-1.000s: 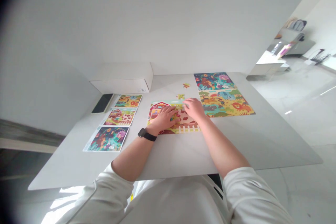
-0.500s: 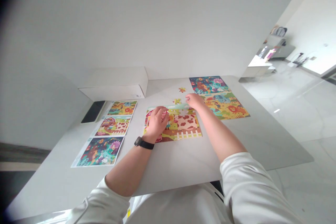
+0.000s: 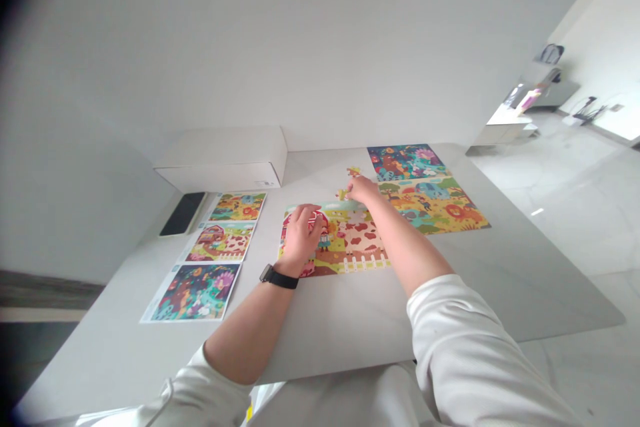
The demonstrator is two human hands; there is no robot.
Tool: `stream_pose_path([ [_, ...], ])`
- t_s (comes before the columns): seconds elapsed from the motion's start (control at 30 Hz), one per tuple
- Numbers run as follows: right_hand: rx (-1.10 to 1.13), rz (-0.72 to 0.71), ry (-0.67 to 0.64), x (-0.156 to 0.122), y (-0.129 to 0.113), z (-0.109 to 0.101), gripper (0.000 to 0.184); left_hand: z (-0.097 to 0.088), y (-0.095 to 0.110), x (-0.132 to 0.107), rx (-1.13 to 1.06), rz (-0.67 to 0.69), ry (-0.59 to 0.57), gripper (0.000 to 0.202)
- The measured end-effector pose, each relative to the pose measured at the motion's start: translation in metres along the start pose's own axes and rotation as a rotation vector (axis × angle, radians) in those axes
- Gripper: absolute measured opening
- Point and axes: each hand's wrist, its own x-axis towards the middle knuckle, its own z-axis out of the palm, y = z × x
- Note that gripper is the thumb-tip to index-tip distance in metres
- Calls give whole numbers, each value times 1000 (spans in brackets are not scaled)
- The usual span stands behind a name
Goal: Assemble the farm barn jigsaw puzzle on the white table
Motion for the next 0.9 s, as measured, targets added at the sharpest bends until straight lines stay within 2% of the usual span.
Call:
stream_pose_path([
  [0.2, 18, -55, -18, 8, 7, 0, 33, 1, 0, 0, 0, -5, -10, 22],
  [0.4, 13, -94, -68, 18, 6, -8, 25, 0, 4, 0, 18, -7, -29, 23],
  [0.57, 82, -74, -26, 22, 9, -20, 23, 0, 2, 0, 20, -2, -21, 23],
  [0.63, 223, -63, 7, 18, 10, -23, 19, 0, 1, 0, 24, 0, -17, 23],
  [0.73, 589, -79, 47, 2, 12, -26, 18, 2, -1, 0, 21, 2, -12, 23],
  [0.83, 858, -120, 92, -30, 9, -26, 24, 3, -1, 0, 12, -10, -19, 24],
  [0.9, 934, -129, 133, -58, 3, -24, 28, 3, 0, 1, -1, -11, -26, 24],
])
